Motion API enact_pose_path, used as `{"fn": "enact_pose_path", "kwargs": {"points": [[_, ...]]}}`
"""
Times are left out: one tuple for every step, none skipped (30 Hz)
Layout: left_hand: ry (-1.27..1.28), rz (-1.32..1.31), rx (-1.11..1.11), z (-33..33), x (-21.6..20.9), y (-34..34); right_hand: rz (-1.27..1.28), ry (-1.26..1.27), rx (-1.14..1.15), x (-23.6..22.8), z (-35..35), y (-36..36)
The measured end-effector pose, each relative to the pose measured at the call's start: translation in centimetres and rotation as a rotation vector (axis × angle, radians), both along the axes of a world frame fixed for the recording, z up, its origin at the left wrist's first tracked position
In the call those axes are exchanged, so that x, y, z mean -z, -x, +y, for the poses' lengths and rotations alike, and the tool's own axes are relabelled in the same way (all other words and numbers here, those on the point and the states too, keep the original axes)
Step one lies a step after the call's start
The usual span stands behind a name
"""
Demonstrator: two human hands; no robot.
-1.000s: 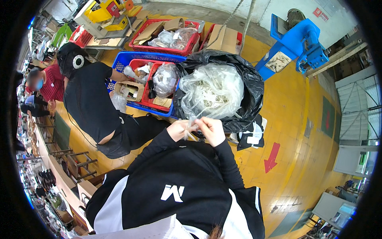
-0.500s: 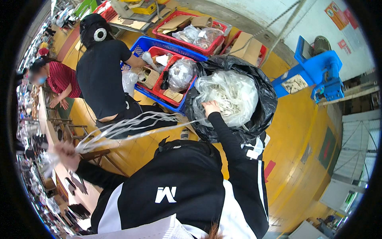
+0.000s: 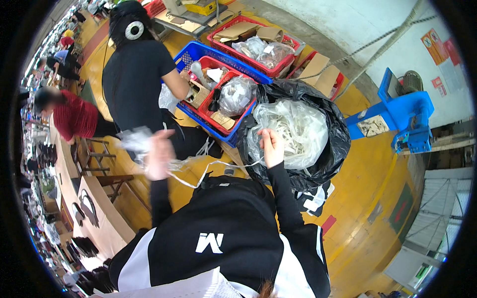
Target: The person repeatedly pulls bundles of white plastic cable ties from a large black bag, separates them by hand, and places them into a blue plastic crate. The person works continuously at a waist-height table in a workshop environment.
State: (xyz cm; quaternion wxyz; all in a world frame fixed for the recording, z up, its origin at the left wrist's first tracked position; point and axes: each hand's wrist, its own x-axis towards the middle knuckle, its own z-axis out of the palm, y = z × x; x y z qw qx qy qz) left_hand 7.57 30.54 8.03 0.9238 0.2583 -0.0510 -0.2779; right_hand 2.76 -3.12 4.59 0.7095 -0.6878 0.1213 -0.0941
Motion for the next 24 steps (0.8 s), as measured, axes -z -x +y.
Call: {"fn": "enact_pose_path", "kwargs": {"points": [[-0.809, -0.329, -0.223, -7.3, -1.9, 1.8, -0.005, -0.017, 0.016, -2.3, 0.7, 0.8], [-0.606, -0.304, -0.034, -11.1, -1.9, 2.3, -0.027, -0.023, -0.006, -3.9, 1.4, 1.5], [-0.59, -0.234, 0.071, -14.1, -0.8, 2.8, -0.044, -0.03, -0.023, -5.1, 1.9, 2.3], [-0.521, -0.217, 0.121, -16.7, -0.3, 3.1, -0.033, 0.007, -0.045, -6.1, 2.0, 3.0], [-0.444, -0.198, 0.179, -18.7, -0.1, 3.2, 0.016, -0.079, -0.01, -6.6, 2.3, 3.7], [-0.422, -0.23, 0.276, -19.8, -1.1, 3.3, -0.01, -0.117, 0.049, -7.0, 2.3, 4.4], [-0.399, -0.262, 0.372, -20.7, -2.0, 3.4, -0.039, -0.153, 0.106, -7.2, 2.2, 5.1], [-0.424, -0.318, 0.46, -21.2, -1.6, 3.3, -0.029, -0.202, 0.131, -7.1, 1.7, 5.9], [-0.432, -0.328, 0.509, -21.8, -1.5, 3.5, -0.024, -0.255, 0.159, -6.7, 1.0, 6.8], [-0.44, -0.338, 0.554, -22.3, -1.4, 3.9, -0.02, -0.307, 0.184, -6.4, 0.6, 7.6], [-0.449, -0.348, 0.598, -22.6, -1.3, 4.3, -0.008, -0.269, 0.22, -6.5, 0.5, 8.2], [-0.46, -0.318, 0.612, -22.9, -0.9, 4.7, 0.007, -0.233, 0.254, -6.8, 0.6, 8.7], [-0.435, -0.33, 0.559, -23.3, -0.7, 5.2, 0.023, -0.197, 0.282, -7.0, 0.7, 9.1], [-0.41, -0.335, 0.503, -23.7, -0.5, 5.9, 0.11, -0.233, 0.227, -7.3, 0.6, 9.8], [-0.385, -0.338, 0.44, -24.0, -0.2, 6.3, 0.124, -0.109, 0.195, -6.7, 0.9, 10.1], [-0.319, -0.397, 0.448, -24.1, 0.6, 6.1, 0.061, -0.099, 0.247, -6.0, 1.5, 10.0], [-0.351, -0.379, 0.423, -24.2, 0.4, 6.0, 0.004, -0.087, 0.298, -5.2, 2.0, 10.0], [-0.389, -0.363, 0.38, -23.9, -0.4, 5.7, -0.046, 0.06, 0.268, -4.6, 2.1, 9.8], [-0.428, -0.344, 0.329, -23.5, -1.5, 5.2, 0.027, -0.035, 0.155, -4.7, 1.7, 9.9], [-0.486, -0.577, 0.294, -22.5, -3.1, 3.9, 0.063, -0.095, 0.128, -3.9, 1.7, 10.0], [-0.499, -0.922, 0.125, -21.7, -3.1, 1.9, 0.101, -0.151, 0.093, -3.2, 1.8, 9.9], [-0.557, -0.876, 0.065, -20.2, -3.9, 0.4, 0.114, -0.024, 0.049, -3.2, 1.9, 9.7], [-0.319, -0.578, -0.01, -19.0, -5.9, -0.4, 0.121, 0.104, 0.002, -3.1, 1.9, 9.3], [-0.17, -0.571, -0.087, -16.3, -7.0, -2.7, 0.124, 0.231, -0.044, -3.2, 1.9, 9.0]]}}
